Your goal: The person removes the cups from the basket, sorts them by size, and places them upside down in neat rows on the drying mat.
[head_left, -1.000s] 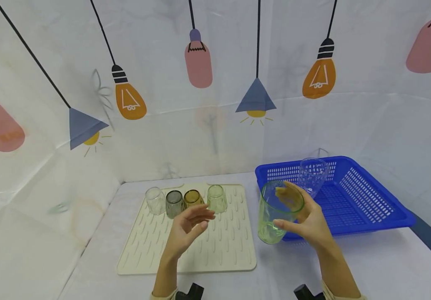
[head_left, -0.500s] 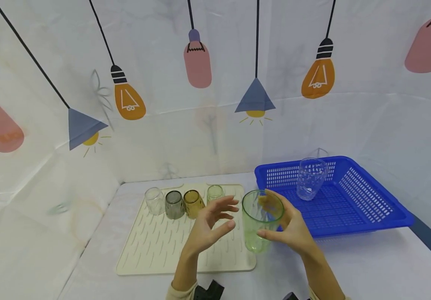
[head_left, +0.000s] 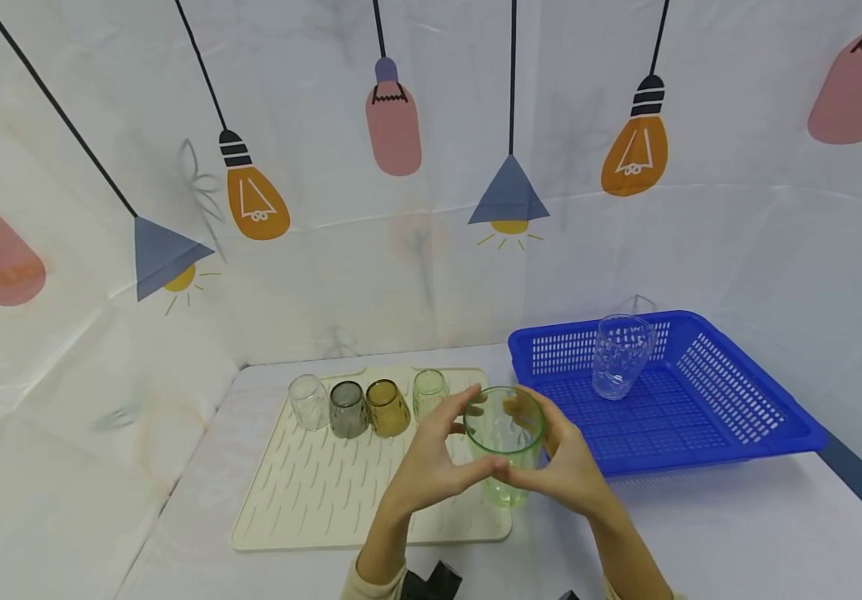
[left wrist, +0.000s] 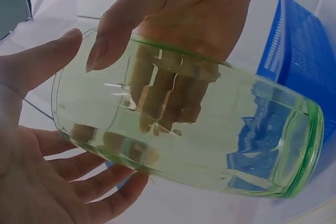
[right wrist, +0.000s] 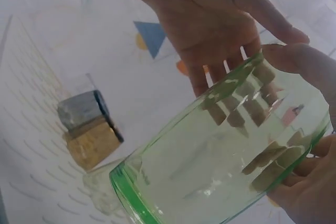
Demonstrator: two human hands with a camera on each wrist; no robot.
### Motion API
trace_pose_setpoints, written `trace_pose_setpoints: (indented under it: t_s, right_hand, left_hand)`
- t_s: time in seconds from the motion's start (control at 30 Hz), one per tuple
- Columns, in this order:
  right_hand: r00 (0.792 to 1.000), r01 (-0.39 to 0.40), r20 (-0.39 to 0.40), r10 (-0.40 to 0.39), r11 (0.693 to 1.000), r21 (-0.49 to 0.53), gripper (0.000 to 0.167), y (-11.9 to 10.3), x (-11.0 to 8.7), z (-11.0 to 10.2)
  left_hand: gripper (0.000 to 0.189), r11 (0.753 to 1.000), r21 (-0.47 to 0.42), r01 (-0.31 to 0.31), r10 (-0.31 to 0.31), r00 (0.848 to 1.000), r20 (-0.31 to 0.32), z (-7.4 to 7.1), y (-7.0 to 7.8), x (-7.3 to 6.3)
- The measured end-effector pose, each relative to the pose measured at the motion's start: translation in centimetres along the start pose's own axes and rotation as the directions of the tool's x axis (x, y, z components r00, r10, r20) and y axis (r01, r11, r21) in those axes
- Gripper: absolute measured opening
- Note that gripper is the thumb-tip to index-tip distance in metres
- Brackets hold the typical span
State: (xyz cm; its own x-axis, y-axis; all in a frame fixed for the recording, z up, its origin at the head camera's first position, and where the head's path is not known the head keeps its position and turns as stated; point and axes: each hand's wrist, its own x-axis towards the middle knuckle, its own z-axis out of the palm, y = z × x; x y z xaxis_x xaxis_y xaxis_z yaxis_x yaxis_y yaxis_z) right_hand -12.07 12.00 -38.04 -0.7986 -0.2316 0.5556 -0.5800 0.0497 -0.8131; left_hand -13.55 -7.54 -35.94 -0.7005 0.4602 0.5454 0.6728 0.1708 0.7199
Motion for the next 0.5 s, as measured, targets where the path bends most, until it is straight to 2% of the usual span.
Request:
trace_pose_setpoints:
  t_s: [0.17, 0.3, 0.37, 0.5]
  right_hand:
    - [0.999, -0.031, -0.014, 0.030, 0.996, -0.084, 0.086, 0.1, -0.1, 0.0]
    - [0.998, -0.059, -0.011, 0.058, 0.983, -0.173, 0.086, -0.1, -0.1, 0.1]
    - [0.998, -0.063, -0.004, 0.064, 0.972, -0.228, 0.086, -0.1, -0.1, 0.2]
    - [0.998, -0.042, 0.037, 0.057, 0.947, -0.320, 0.086, -0.2, -0.2, 0.4]
  left_hand:
    - [0.081, 0.995, 0.095, 0.039, -0.044, 0.998, 0.043, -0.1, 0.4, 0.4]
    - [0.085, 0.981, 0.188, 0.049, -0.074, 0.989, 0.128, -0.6, 0.9, 0.8]
    - [0.086, 0.968, 0.245, 0.050, -0.097, 0.978, 0.186, -1.0, 1.2, 1.2]
    - [0.089, 0.929, 0.367, 0.053, -0.170, 0.940, 0.296, -1.6, 1.9, 1.8]
